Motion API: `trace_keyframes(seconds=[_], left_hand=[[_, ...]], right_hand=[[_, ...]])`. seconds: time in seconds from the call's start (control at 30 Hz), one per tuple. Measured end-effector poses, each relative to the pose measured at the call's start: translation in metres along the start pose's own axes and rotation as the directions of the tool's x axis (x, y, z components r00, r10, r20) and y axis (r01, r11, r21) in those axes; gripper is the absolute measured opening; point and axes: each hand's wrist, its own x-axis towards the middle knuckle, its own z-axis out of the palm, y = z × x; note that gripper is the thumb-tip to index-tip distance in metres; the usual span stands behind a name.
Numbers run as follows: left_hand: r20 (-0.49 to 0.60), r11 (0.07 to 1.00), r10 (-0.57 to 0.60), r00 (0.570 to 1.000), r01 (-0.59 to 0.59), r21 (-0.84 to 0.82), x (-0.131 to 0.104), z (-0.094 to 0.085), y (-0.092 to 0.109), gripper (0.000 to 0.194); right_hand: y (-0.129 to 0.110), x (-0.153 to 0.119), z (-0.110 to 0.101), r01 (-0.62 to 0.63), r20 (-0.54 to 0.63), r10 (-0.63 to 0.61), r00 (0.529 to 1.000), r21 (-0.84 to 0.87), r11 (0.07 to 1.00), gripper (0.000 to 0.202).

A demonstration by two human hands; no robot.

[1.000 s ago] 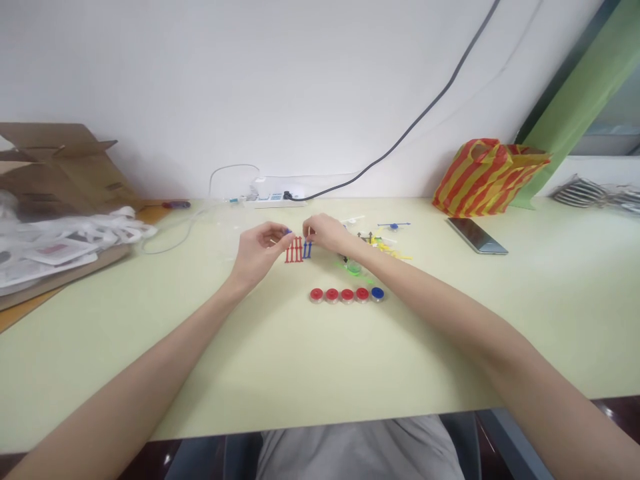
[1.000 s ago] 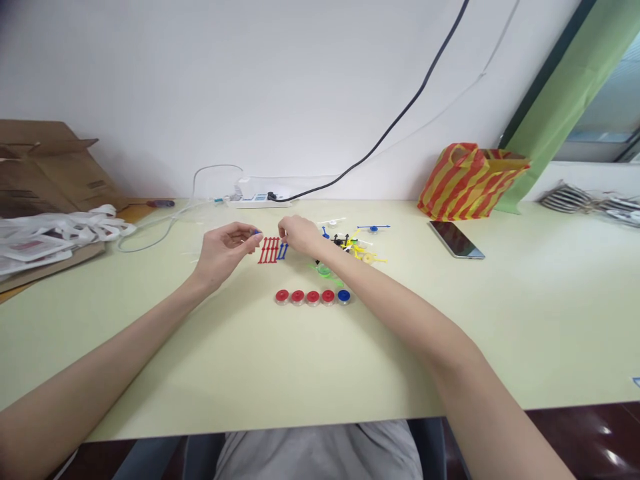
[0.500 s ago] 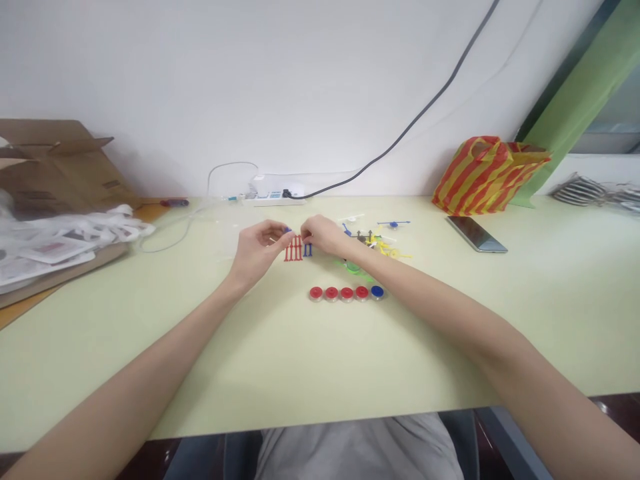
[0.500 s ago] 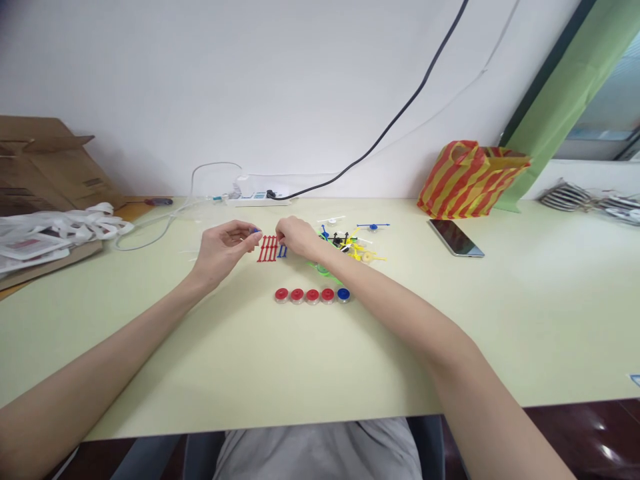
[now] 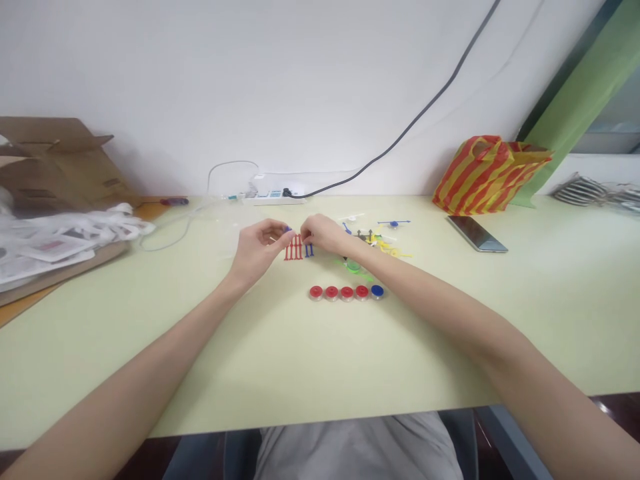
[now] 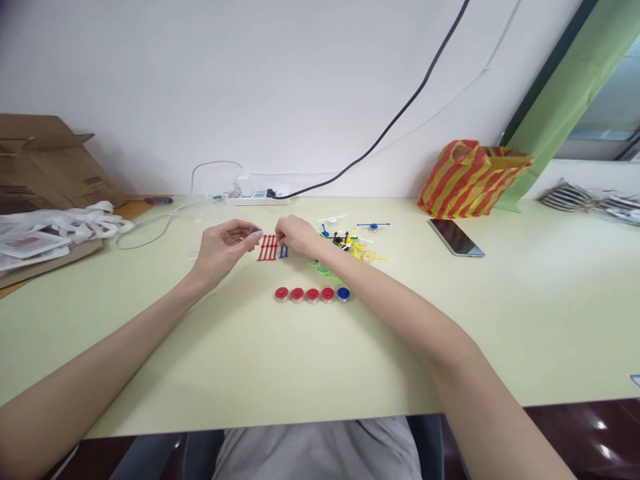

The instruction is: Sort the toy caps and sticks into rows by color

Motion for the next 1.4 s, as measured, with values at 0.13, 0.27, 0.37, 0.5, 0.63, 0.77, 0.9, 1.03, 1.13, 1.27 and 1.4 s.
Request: trace_keyframes(seconds=[0.13,0.27,0.37,0.5,0.63,0.77,0.9,1.03,1.13,1.27,1.4], left_hand=[[0.003,1.000,0.003,1.000,-0.003,-0.001,0.000,0.000,0.000,0.029],[0.004,1.000,-0.001,1.000,0.001,-0.001,0.001,0.000,0.000,0.029],[0.003,1.000,-0.004,1.000,0.004,0.001,0.001,0.000,0.000,0.030],[0.004,1.000,-0.005,1.000,0.005,0.002,0.000,0.000,-0.001,0.030],[0.007,1.000,-0.001,1.000,0.001,0.002,0.000,0.000,0.000,0.030],[0.012,1.000,-0.009,1.000,0.009,0.005,0.000,0.000,0.002,0.030],[0.016,1.000,-0.010,1.000,0.010,0.006,0.000,0.000,0.002,0.030],[0.016,1.000,-0.004,1.000,0.004,0.003,0.000,0.000,0.001,0.030],[0.015,1.000,0.000,1.000,0.000,0.004,0.000,0.000,0.001,0.030],[0.020,1.000,-0.003,1.000,0.004,-0.006,0.000,0.000,0.002,0.031],[0.017,1.000,0.005,1.000,-0.005,-0.024,0.000,0.000,0.000,0.030]], right_hand=[[0.002,0.001,0.002,0.021,-0.009,-0.021,1.000,0.013,1.000,0.017],[0.002,0.001,0.002,0.034,-0.014,-0.034,0.999,0.005,0.999,0.017],[0.002,0.000,0.002,0.017,-0.012,-0.017,1.000,0.003,1.000,0.017],[0.001,0.001,0.001,0.019,-0.011,-0.019,1.000,0.007,1.000,0.017],[0.000,0.000,0.000,0.021,-0.012,-0.021,1.000,0.006,1.000,0.017],[-0.001,-0.002,-0.001,0.024,-0.016,-0.023,1.000,0.010,1.000,0.016],[-0.003,-0.004,-0.002,0.018,-0.018,-0.018,1.000,0.008,1.000,0.015],[-0.004,-0.004,-0.003,0.023,-0.023,-0.023,0.999,0.017,1.000,0.014],[-0.005,-0.005,-0.008,0.024,-0.039,-0.023,0.999,0.026,0.999,0.014],[-0.003,-0.008,-0.020,-0.010,-0.049,0.010,0.999,0.008,1.000,0.013],[0.000,-0.011,-0.028,-0.042,0.063,0.041,0.997,0.027,0.999,0.013]])
